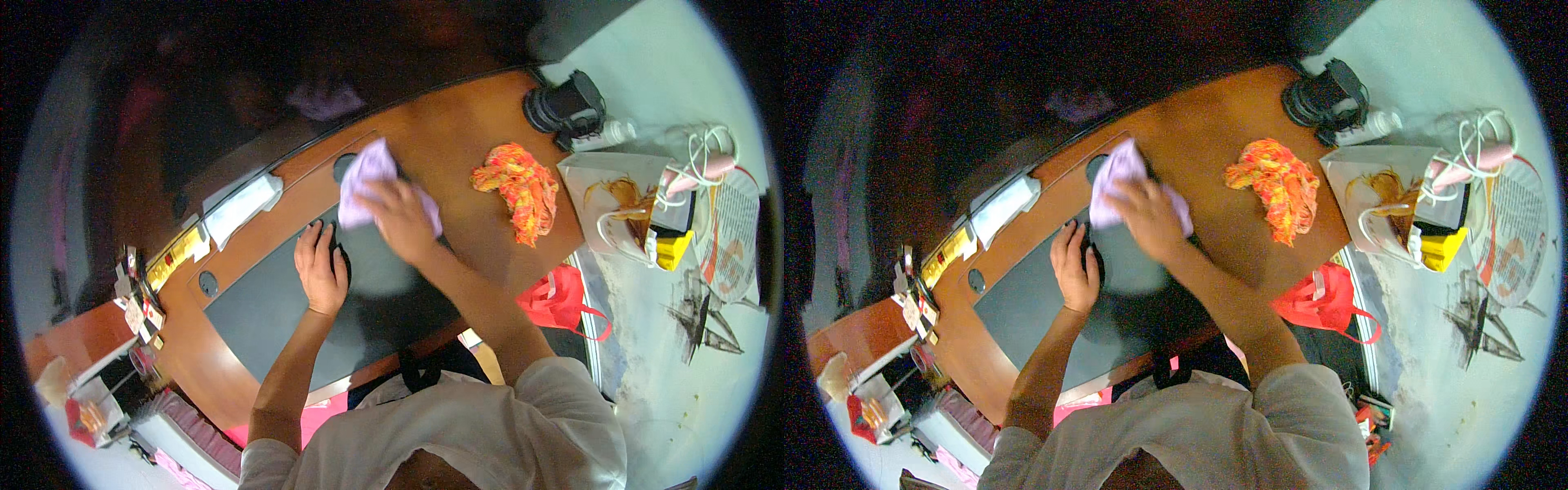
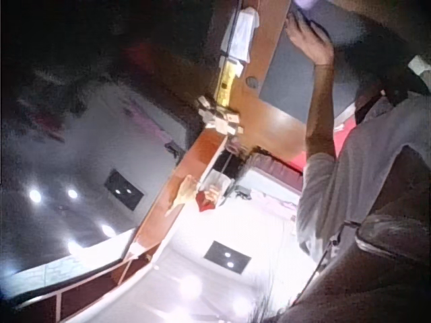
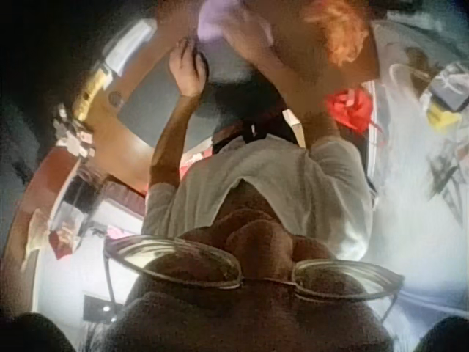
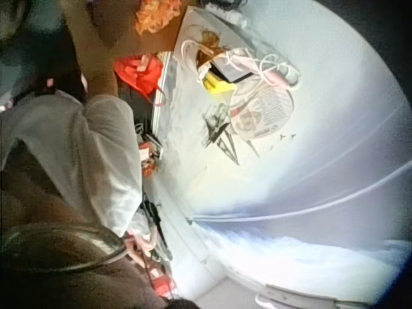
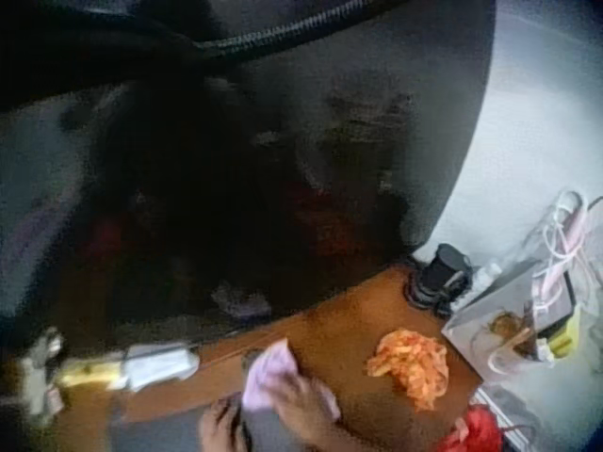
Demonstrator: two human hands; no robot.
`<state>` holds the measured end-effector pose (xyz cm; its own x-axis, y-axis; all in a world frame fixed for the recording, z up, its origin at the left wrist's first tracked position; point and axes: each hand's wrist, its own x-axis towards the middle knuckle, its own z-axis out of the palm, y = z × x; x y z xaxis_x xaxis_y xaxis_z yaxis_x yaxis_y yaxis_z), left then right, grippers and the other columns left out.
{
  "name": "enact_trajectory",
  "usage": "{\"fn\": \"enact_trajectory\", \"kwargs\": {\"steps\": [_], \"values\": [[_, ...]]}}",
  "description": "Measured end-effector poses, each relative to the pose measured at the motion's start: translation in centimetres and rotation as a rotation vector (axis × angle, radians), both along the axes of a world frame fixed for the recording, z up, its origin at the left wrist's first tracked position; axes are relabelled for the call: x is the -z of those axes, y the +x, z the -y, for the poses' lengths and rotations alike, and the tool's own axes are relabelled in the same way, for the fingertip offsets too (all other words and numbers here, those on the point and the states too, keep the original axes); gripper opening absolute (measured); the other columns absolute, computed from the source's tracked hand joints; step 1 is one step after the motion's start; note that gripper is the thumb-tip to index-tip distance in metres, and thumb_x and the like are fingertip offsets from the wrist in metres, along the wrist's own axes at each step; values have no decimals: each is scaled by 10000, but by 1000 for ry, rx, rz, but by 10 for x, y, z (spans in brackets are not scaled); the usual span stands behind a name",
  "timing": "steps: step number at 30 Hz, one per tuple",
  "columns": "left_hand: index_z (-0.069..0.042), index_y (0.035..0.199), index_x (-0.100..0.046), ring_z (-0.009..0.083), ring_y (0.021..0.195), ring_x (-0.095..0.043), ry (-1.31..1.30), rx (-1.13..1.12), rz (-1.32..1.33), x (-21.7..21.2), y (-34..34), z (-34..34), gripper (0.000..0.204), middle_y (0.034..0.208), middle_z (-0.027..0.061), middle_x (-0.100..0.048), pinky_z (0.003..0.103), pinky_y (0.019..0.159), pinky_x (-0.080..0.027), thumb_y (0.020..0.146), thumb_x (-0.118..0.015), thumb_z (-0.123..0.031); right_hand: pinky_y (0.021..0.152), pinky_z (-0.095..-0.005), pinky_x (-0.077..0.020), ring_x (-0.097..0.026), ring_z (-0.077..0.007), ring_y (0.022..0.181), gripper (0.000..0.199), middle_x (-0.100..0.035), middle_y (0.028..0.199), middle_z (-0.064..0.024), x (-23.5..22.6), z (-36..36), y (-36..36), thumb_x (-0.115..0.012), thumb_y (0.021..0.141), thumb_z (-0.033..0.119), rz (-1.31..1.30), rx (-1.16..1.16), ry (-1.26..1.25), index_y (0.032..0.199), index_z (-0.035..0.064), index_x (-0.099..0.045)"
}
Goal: The person wipes a large flat-screen TV with two cloths, then cleans a black camera lens with a cloth and a small tool. They plug the lens into a power strip and place it into a red bag.
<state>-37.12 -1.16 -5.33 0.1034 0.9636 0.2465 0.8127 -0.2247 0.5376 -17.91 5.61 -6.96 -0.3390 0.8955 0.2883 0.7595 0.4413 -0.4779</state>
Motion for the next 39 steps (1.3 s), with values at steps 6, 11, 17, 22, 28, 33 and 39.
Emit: {"fn": "enact_trajectory", "kwargs": {"steps": [6,11,17,22,28,33,39], "values": [[-91,1370,-547,387,1259,-476,-25,290,271,-29,142,-59,499,1354,206,-525,458,1091,-367,877,-617,-66,974,-459,-462,-543,-361,1142,517,-577,1307,-100,-32,132,86,-658,766,62,-283,115,-266,1271,170,-628],[-136,1409,-516,462,1405,-303,-80,472,98,-39,274,-73,625,1509,233,-365,528,1169,-251,834,-724,-264,991,-473,-448,-562,-406,1139,468,-591,1252,-226,-59,204,171,-607,780,20,-404,440,-224,1248,21,-597],[-110,1209,-632,417,1391,-330,-154,648,-106,-14,293,-80,540,1442,200,-434,547,1175,-229,713,-795,-249,1077,-465,-378,-504,-417,1244,447,-543,1320,-251,-56,184,246,-564,880,10,-124,812,15,1326,-6,-538],[-72,1048,-645,377,1285,-454,-109,701,114,-2,220,-62,432,1284,144,-528,526,1079,-358,652,-802,-140,1174,-471,-272,-345,-410,1419,545,-378,1518,-237,-12,134,253,-605,878,56,155,699,-141,1413,88,-507],[-59,963,-649,403,1200,-512,28,508,65,-2,117,-26,365,1288,172,-553,527,1024,-397,622,-775,-87,1180,-474,-270,-339,-413,1412,576,-374,1516,-233,-8,40,232,-628,863,115,124,572,-53,1423,92,-492],[-67,956,-645,392,1196,-506,57,436,4,14,101,-14,407,1319,173,-536,557,1032,-376,571,-771,-104,1180,-463,-271,-339,-410,1411,549,-383,1505,-239,5,-34,197,-630,874,158,66,392,51,1405,89,-505],[-76,971,-634,397,1191,-509,81,429,20,14,103,-15,459,1319,178,-538,563,1019,-382,545,-797,-116,1171,-499,-265,-344,-464,1381,504,-406,1458,-285,23,-139,190,-605,913,233,118,466,171,1369,35,-522]]}}
